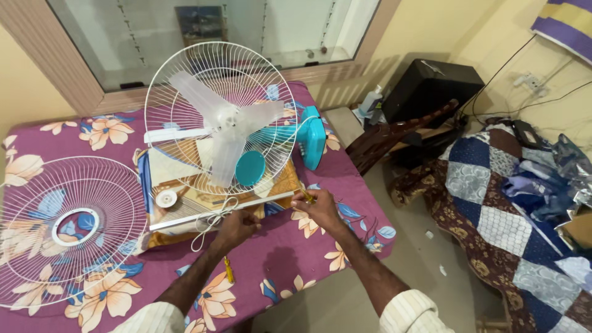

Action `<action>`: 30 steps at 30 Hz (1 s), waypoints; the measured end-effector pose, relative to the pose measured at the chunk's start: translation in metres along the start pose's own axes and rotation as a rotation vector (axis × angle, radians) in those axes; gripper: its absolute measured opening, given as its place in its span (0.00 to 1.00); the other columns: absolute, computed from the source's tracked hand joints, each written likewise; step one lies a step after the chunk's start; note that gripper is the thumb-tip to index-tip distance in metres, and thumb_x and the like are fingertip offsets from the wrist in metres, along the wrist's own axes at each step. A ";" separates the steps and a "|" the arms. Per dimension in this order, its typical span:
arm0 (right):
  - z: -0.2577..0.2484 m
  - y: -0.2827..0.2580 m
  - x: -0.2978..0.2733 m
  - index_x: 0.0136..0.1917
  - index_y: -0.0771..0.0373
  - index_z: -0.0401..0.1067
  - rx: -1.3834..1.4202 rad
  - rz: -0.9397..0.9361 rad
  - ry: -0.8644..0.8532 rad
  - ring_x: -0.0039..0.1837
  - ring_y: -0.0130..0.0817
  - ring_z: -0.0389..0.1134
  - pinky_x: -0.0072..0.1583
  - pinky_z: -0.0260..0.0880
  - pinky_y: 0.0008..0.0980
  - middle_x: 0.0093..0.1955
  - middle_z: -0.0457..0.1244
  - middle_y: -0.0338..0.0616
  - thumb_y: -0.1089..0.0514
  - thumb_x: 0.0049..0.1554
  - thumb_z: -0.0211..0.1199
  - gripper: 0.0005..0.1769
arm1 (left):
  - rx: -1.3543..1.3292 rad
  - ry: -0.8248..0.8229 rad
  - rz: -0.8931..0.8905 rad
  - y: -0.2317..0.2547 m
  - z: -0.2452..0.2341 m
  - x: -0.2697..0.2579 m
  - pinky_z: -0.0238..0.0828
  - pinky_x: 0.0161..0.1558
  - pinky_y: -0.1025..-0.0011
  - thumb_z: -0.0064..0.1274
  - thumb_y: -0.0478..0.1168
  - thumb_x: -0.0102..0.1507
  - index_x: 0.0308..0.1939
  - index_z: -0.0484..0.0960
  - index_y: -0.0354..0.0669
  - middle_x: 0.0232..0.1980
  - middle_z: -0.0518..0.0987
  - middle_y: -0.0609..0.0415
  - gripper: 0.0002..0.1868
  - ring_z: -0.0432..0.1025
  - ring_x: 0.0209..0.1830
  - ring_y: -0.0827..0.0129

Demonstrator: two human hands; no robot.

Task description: The person disassembles a small electric fan on a table. They remove the front grille, unscrew the central hub nut, and detach the fan blades from the motor shaft. The components are placed on the table.

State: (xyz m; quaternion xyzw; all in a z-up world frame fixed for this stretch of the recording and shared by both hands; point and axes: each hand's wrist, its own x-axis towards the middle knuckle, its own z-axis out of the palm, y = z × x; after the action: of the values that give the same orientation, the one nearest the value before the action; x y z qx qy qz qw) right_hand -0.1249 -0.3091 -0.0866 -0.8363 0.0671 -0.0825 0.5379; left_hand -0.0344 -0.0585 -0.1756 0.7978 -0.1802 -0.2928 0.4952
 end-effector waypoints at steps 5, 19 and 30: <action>0.004 0.018 -0.005 0.48 0.65 0.82 -0.054 0.059 0.041 0.40 0.22 0.71 0.43 0.71 0.24 0.40 0.73 0.40 0.58 0.53 0.73 0.10 | 0.025 0.000 0.063 -0.003 0.017 -0.003 0.80 0.38 0.72 0.62 0.39 0.61 0.41 0.85 0.35 0.36 0.88 0.53 0.09 0.82 0.33 0.74; -0.018 0.041 -0.049 0.47 0.65 0.81 -0.001 -0.003 -0.145 0.48 0.24 0.74 0.49 0.75 0.29 0.46 0.73 0.39 0.58 0.53 0.72 0.10 | -0.036 0.250 -0.085 -0.026 0.070 -0.035 0.79 0.33 0.71 0.62 0.40 0.61 0.43 0.86 0.37 0.34 0.87 0.52 0.11 0.80 0.26 0.72; -0.035 0.096 -0.078 0.46 0.60 0.84 -0.231 0.225 -0.295 0.41 0.26 0.73 0.46 0.75 0.32 0.41 0.75 0.40 0.53 0.49 0.76 0.13 | -0.053 0.288 -0.041 -0.071 0.123 -0.039 0.79 0.31 0.71 0.63 0.38 0.59 0.42 0.86 0.36 0.34 0.86 0.51 0.11 0.81 0.29 0.70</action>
State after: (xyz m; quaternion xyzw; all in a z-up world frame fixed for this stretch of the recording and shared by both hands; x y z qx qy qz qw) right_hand -0.2103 -0.3640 -0.1651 -0.8826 0.0895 0.1096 0.4484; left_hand -0.1441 -0.0885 -0.2692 0.8218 -0.0831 -0.1899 0.5307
